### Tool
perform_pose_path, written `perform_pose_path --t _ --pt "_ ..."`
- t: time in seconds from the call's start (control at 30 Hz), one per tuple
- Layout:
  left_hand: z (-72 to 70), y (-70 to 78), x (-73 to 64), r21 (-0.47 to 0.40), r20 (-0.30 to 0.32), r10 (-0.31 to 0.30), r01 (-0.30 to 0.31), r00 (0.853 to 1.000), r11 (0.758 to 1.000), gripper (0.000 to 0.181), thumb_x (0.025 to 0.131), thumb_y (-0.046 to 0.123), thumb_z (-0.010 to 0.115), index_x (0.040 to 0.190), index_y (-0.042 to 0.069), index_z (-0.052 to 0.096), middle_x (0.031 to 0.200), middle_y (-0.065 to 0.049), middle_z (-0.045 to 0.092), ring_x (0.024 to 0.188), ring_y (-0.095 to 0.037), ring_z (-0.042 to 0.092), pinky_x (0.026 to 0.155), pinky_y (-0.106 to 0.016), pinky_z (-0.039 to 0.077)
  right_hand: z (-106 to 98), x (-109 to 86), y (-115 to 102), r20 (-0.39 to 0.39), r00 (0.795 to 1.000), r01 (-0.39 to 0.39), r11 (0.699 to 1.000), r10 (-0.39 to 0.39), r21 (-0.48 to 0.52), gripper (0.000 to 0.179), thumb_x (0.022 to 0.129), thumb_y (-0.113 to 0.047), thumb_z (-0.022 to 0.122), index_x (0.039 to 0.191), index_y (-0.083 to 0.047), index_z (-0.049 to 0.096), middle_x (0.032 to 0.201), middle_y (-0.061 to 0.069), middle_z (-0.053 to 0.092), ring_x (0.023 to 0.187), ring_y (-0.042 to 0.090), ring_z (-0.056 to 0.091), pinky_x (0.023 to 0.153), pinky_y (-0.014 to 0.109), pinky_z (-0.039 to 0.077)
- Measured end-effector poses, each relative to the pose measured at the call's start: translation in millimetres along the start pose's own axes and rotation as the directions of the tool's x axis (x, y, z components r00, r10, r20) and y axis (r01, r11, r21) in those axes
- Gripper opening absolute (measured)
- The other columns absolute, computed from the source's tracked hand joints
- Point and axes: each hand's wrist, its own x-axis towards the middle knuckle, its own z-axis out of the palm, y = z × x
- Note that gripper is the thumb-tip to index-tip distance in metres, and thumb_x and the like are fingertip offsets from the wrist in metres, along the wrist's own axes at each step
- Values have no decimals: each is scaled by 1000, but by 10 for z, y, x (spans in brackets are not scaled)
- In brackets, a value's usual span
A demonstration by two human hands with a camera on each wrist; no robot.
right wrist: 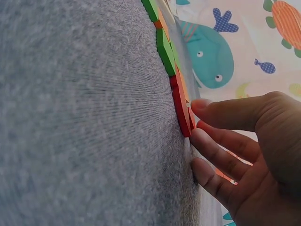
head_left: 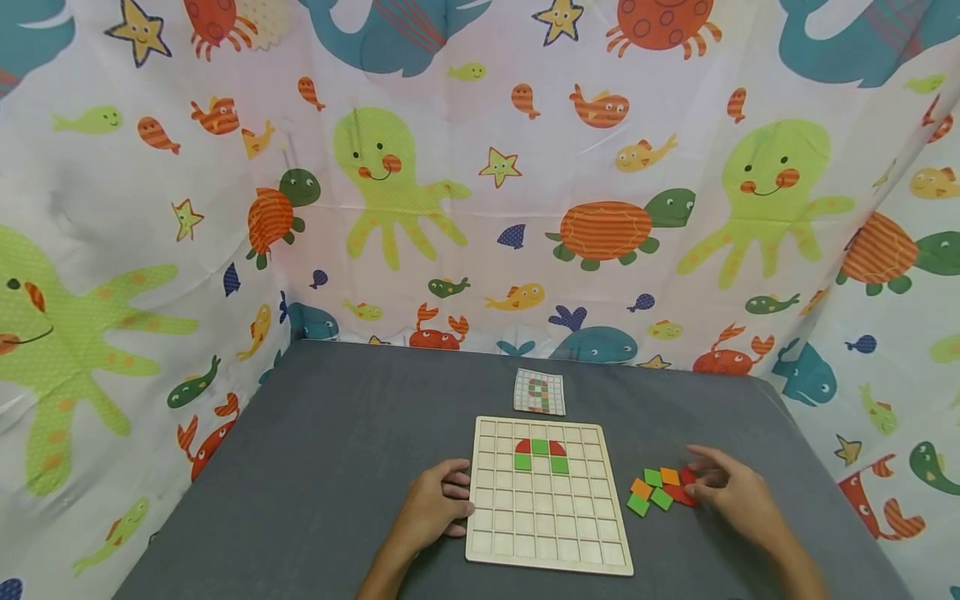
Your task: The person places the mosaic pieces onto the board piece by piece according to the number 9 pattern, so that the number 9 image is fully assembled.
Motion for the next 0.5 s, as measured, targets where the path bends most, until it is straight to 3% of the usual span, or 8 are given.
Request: perform_pose_path --t 0.27,0.37,0.5 --pt "-2 -13 11 7 4 3 -3 1000 1000 68 80 -9 80 144 0 61 118 -14 67 97 -22 69 56 -39 65 -16 55 -15 -23 999 29 998 -30 -53 67 88 -16 87 146 2 57 115 17 73 95 25 73 79 39 63" --pt "-5 -18 11 7 7 3 -3 1000 1000 68 80 -9 80 144 0 60 119 -15 66 96 -22 69 56 -39 65 -16 76 -5 -22 999 41 997 -43 -63 64 89 -13 86 145 2 58 113 16 74 95 26 73 82 46 63" --pt "-10 -21 10 4 11 4 -4 1000 1000 67 81 -9 80 144 -1 60 119 -15 66 95 -22 69 56 -40 65 -3 82 -1 -24 999 39 997 -41 -70 60 90 -6 83 144 3 59 110 15 75 94 25 73 81 45 64"
